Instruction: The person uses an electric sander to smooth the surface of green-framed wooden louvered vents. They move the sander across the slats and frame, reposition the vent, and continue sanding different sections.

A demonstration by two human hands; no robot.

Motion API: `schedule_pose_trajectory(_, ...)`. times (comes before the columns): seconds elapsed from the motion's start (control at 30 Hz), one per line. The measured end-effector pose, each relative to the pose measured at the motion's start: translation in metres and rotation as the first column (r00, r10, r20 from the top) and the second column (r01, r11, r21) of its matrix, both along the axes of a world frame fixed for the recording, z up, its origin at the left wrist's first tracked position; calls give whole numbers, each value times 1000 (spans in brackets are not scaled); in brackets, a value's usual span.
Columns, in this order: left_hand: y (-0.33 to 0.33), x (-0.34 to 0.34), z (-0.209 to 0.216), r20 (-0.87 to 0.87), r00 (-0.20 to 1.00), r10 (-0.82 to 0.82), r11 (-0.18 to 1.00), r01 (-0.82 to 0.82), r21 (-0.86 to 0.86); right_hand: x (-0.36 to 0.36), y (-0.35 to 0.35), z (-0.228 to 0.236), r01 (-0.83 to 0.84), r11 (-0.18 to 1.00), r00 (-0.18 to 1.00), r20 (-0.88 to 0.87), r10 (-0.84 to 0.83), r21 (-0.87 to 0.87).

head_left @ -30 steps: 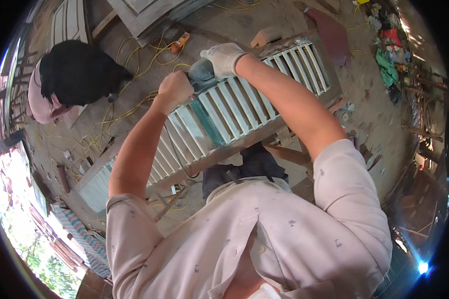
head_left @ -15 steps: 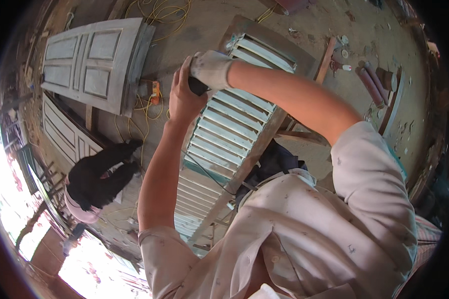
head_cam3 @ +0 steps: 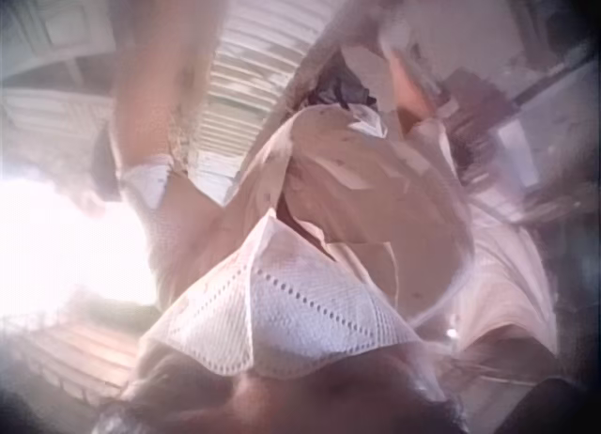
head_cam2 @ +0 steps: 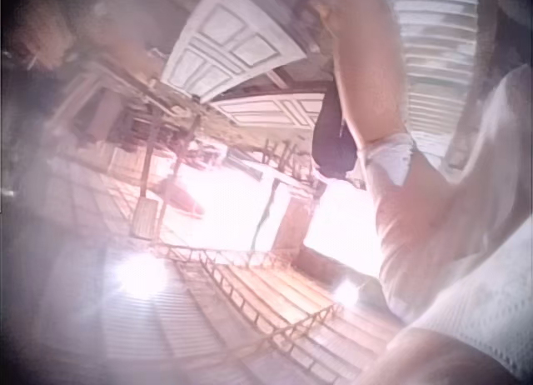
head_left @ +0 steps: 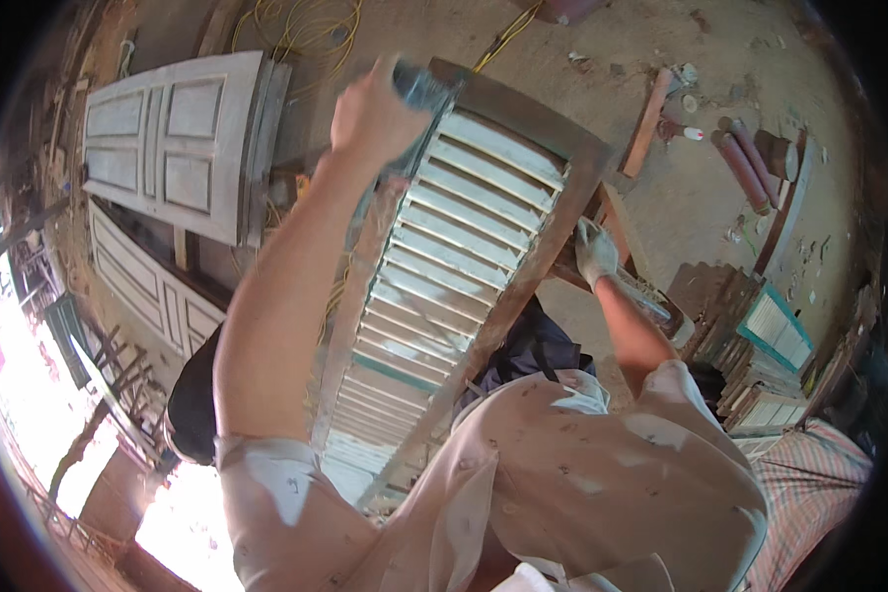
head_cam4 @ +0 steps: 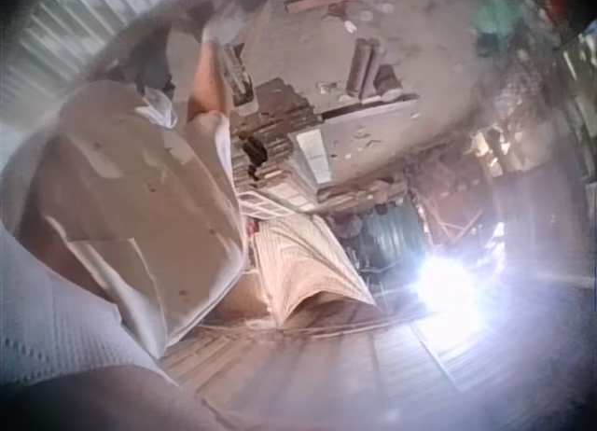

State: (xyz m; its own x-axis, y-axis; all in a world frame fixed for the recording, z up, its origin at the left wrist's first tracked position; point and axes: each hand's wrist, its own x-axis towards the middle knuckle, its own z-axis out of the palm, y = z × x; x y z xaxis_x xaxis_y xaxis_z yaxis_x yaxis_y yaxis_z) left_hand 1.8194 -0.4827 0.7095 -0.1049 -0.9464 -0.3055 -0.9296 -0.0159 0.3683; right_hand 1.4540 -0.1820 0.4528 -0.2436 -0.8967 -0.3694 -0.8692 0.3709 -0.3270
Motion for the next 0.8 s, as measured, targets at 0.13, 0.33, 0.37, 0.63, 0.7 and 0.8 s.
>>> schedule_pose_trajectory(0.13,-51,-40,-2,7,997,-71,997,71,-36,26,-25,39,116,992,990,81,-120,47)
schedule_pose_trajectory(0.33,-59,-46,-7,102,978,-182,982,186,-27,30,-8,30,48,981,999,-12,-52,-189)
schedule_pose_trajectory(0.37,-56,-38,-9,88,981,-176,983,180,-43,30,-11,34,29,975,999,-11,-32,-221)
schedule_pose_trajectory(0.63,48,25,-1,-7,1000,1,1000,-1,-5,36,0,43,-27,961,998,-65,10,-276)
schedule_pose_trajectory(0.7,85,43,12,-28,998,52,998,-52,-18,43,3,41,-24,970,997,-82,4,-242)
schedule_pose_trajectory(0.8,121,69,4,-53,997,64,998,-65,-22,43,-1,39,-17,968,995,-97,-8,-251)
